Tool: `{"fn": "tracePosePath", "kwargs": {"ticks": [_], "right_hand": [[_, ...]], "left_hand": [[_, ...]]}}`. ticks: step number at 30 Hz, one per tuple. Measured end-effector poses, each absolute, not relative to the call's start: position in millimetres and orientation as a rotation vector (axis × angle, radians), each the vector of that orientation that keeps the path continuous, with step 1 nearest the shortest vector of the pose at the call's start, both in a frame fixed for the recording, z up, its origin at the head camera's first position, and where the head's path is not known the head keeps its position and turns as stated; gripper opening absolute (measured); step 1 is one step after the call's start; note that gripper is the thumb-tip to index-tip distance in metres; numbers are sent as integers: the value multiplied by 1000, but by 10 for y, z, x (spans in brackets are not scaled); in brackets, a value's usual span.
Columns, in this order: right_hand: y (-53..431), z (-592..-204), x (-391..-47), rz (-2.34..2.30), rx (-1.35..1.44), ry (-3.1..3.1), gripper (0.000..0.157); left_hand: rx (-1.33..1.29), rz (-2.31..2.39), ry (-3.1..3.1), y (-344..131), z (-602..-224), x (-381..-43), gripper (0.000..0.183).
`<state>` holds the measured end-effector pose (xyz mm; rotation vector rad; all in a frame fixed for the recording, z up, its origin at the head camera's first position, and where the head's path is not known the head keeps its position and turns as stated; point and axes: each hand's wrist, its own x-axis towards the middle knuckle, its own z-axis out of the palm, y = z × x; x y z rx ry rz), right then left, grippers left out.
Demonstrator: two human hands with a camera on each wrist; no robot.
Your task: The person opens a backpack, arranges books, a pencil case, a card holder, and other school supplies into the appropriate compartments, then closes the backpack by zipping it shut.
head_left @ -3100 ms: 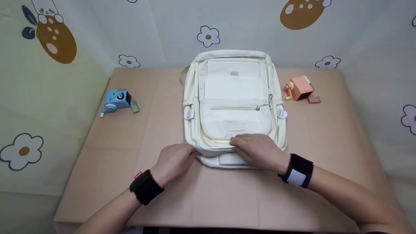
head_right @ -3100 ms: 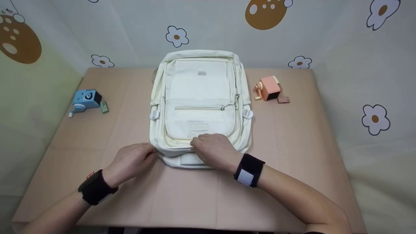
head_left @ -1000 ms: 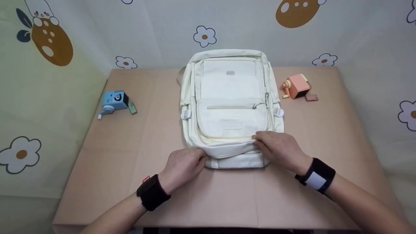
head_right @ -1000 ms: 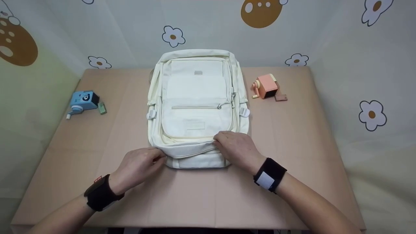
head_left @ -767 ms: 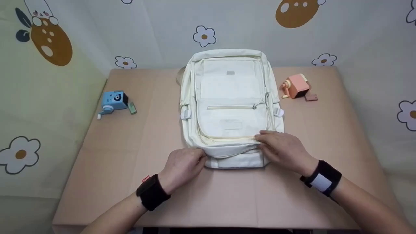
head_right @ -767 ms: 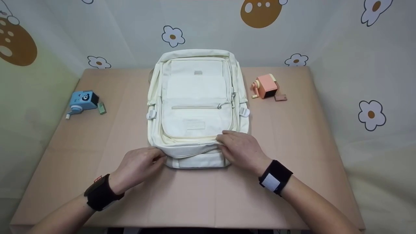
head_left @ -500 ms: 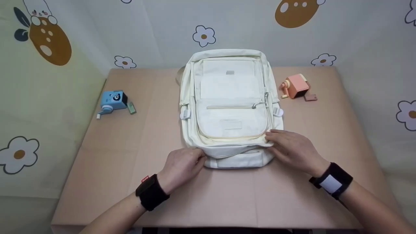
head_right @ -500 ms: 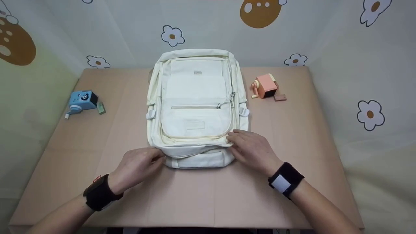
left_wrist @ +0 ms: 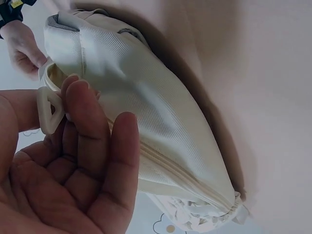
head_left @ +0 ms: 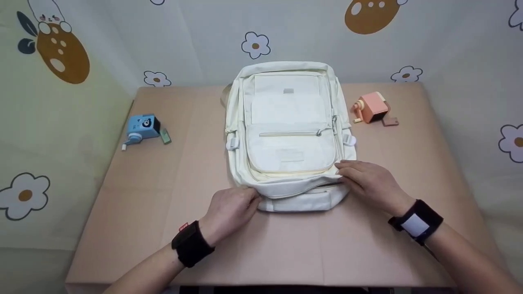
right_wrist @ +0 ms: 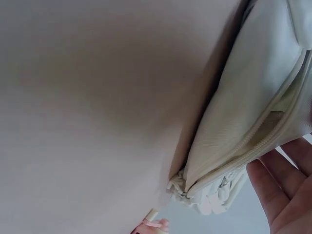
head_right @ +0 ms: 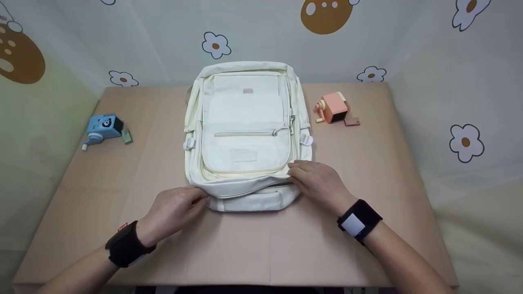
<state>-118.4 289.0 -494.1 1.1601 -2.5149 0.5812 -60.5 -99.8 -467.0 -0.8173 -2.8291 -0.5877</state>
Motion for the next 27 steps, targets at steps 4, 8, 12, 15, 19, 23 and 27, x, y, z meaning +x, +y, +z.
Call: {"fn": "tracePosePath", "kwargs": {"ticks": [4,8,12,15,19,23,27], "right_hand": [[2880,-4902,-1207,582,1185,-2521,31],[2872,-4888,-1214,587,1189,-2529,32],[2869,-4891,-1213,589,1184,-2550,30],[2878,-4902,-1208,591,1185,-2561,30],[2899,-4915,-1197,601,1179,-2585,29],[2918,-4923,-1192,631,1175,-2613,27],[2952,-4925,-1175,647,1165,-2656,26]], "left_hand": [[-860,-578,-2782,-920,-4622,-586,22],[-929,-553,-2725,-805,-4594,-596,24],[-966,-529,-2704,-691,-4592,-629,28],[-974,-516,-2705,-649,-4591,-649,30],[-975,-532,-2722,-647,-4589,-658,27],[-974,-558,-2731,-657,-4587,-660,26],[-973,-569,-2725,-665,-4595,-662,27]]}}
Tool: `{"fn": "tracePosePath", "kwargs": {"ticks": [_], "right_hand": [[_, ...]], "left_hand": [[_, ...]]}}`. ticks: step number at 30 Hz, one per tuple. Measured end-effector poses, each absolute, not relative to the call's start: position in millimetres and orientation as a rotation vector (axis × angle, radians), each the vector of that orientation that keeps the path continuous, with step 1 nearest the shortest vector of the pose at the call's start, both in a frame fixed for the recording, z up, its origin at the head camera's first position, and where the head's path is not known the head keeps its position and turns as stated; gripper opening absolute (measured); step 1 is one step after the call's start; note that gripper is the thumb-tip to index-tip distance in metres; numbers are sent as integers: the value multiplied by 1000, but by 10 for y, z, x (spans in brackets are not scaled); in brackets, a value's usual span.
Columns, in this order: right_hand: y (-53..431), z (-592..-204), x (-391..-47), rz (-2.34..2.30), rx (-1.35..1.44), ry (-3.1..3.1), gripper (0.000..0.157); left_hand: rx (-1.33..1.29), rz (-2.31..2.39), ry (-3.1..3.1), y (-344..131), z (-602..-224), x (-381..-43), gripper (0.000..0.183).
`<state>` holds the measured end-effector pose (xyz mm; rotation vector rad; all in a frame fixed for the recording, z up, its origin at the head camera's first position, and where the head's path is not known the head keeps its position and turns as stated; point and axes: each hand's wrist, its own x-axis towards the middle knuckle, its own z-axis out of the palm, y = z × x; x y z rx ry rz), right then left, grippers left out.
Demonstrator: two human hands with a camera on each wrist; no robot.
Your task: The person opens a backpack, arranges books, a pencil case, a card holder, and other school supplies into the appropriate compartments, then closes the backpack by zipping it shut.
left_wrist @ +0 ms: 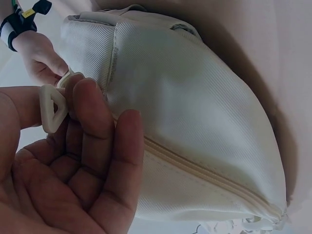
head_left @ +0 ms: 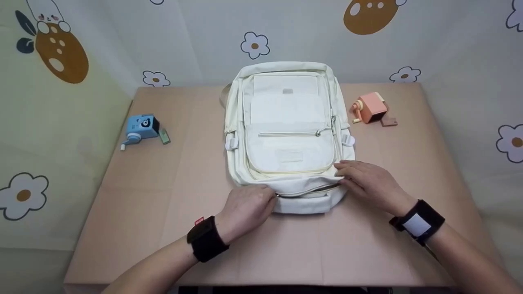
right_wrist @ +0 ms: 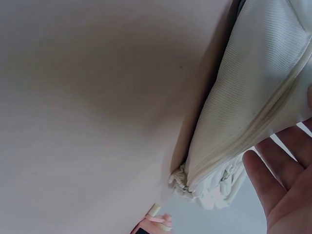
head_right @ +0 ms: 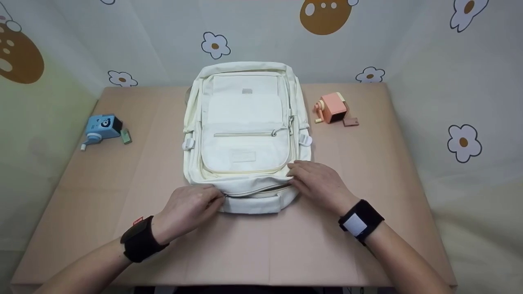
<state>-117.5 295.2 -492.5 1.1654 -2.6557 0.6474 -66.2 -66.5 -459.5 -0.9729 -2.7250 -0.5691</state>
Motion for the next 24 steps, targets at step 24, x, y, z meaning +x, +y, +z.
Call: {"fn": "tracePosePath", "kwargs": {"ticks": [24], "right_hand": [[3065,-5064,-1279,603,1182,-2578,27]], "left_hand": [[-966,-474,-2808,-686,-4582,-630,19]]}}
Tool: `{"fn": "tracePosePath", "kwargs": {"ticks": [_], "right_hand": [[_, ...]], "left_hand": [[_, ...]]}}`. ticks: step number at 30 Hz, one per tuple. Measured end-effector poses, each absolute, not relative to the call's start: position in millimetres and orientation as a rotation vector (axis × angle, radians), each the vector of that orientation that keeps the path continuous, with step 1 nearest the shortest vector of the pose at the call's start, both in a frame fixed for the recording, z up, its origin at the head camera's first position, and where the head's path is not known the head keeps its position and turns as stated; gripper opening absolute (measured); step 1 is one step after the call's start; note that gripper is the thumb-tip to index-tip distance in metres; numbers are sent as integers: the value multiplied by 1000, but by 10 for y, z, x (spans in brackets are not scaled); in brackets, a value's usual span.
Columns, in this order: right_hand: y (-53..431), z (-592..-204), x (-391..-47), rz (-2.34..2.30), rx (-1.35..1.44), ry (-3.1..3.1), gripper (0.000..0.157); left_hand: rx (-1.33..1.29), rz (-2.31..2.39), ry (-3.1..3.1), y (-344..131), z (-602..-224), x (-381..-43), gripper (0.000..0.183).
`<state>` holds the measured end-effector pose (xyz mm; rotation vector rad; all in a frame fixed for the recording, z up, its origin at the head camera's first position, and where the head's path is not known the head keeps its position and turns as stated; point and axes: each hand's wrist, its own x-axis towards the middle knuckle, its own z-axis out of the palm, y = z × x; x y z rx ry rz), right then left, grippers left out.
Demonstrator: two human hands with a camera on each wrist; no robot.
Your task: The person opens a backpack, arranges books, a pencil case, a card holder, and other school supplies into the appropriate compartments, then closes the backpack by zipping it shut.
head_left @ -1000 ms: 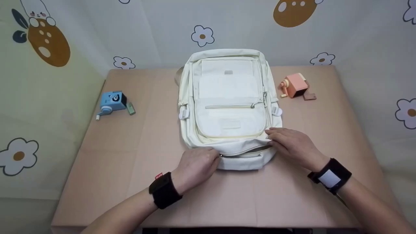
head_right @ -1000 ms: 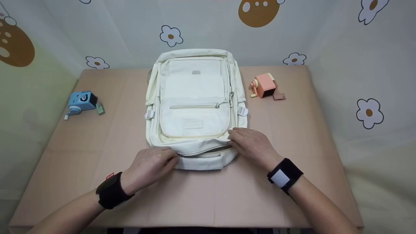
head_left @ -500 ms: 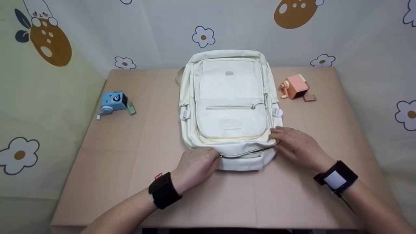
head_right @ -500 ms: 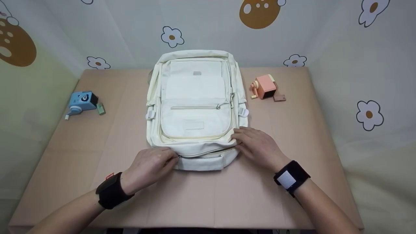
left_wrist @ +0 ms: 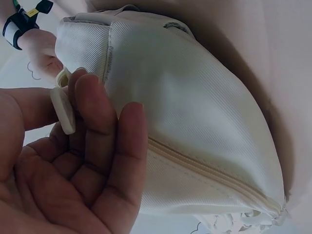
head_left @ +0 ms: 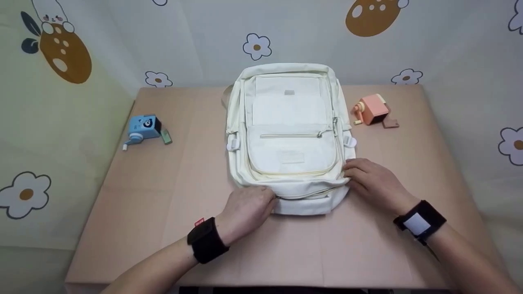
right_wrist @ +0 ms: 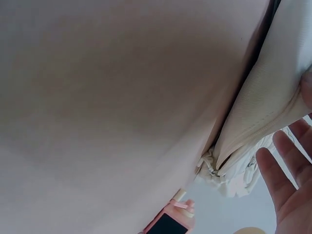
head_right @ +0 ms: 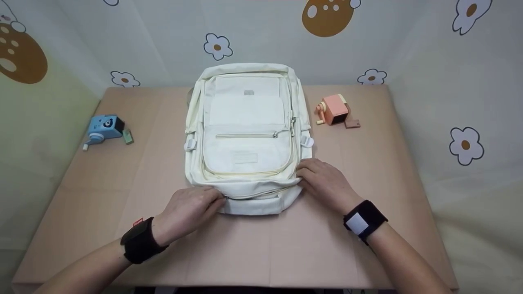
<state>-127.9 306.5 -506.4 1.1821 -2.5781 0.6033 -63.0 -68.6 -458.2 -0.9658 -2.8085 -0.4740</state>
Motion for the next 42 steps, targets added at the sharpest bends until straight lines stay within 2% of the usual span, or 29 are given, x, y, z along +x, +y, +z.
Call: {"fn": "tracePosePath", "kwargs": {"ticks": [11,22,36,42], "right_hand": [[3018,-5061,-1282,563,1188,-2604,29],[3008,-5068,-1283,567,1155,-2631,26],[3077,-5080,-1268,632,1152,-2626,24],[3172,-5055,-1283,614,1101,-2642,33]], "left_hand": [[-1061,-324,-2741,-464,-4496,-619,28],[-1198,-220,-2810,-115,-4422,-673,18],[-1184,-297,-2800,-122,-4448,-717,28],[-1172,-308,-2745,-145,-4469,-712,30]]}}
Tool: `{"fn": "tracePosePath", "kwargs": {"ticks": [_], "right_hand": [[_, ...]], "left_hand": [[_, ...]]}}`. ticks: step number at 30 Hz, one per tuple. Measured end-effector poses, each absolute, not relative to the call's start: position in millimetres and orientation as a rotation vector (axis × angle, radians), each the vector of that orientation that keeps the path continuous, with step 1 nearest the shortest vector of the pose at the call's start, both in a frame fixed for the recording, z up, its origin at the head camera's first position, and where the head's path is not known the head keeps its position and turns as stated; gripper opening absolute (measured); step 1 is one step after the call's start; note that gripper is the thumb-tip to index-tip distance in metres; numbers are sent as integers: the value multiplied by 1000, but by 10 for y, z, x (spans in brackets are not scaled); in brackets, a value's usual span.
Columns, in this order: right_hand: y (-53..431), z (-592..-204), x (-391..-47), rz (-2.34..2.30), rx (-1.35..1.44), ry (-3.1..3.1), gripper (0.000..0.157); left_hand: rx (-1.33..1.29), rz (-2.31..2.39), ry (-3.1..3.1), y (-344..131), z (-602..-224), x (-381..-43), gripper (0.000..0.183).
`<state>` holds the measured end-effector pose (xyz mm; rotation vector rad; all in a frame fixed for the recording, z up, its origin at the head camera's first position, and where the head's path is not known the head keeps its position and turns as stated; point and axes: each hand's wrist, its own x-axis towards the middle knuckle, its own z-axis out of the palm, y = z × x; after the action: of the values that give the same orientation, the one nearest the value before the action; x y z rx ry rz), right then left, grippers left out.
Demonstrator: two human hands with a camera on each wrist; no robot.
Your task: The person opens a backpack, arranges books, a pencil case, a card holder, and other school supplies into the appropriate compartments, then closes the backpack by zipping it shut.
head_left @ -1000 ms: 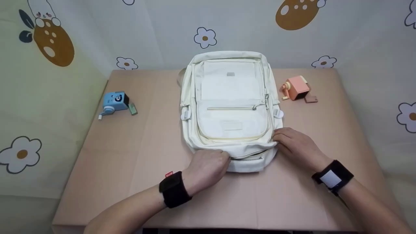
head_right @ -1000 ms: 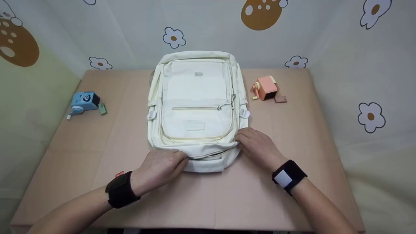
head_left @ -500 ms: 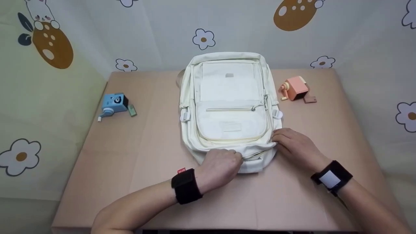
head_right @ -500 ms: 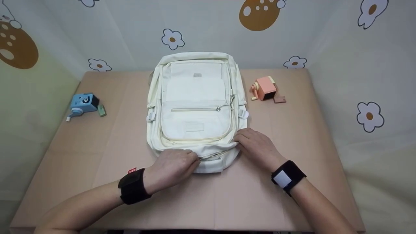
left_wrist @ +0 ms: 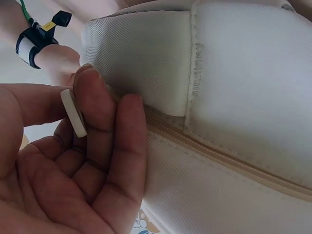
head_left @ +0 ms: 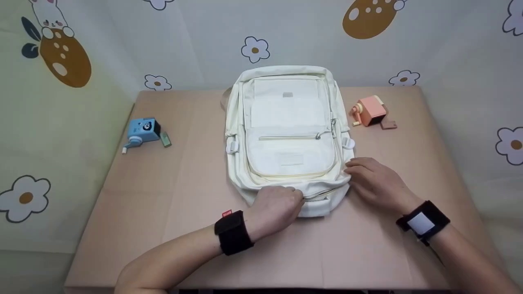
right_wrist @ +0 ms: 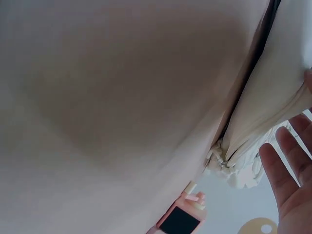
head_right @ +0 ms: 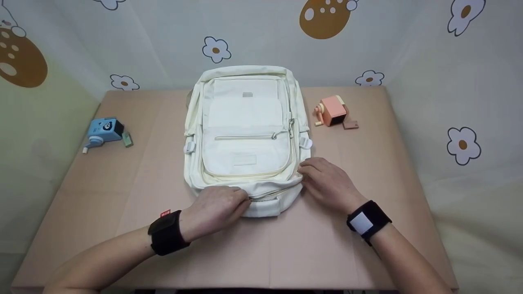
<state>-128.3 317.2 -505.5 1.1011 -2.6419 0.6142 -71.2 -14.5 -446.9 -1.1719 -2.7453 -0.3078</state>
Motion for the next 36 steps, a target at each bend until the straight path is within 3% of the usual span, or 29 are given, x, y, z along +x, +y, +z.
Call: {"fn": "tracePosePath", "kwargs": {"ticks": [9,18,36], "right_hand": [[3256,-5101,-1373,545,1067,-2621,34],[3211,-5067,-1437,535,1098,-2618,23],[3161,-5019,-1459,573,1086,-2624,22]], "left_hand": [[-1164,-308,-2815,-131,-4452,-727,29],[-1187,-272,-2856,-93,-4399,-735,28],[-1329,-72,-2846,408,-4295,-855,15]]}}
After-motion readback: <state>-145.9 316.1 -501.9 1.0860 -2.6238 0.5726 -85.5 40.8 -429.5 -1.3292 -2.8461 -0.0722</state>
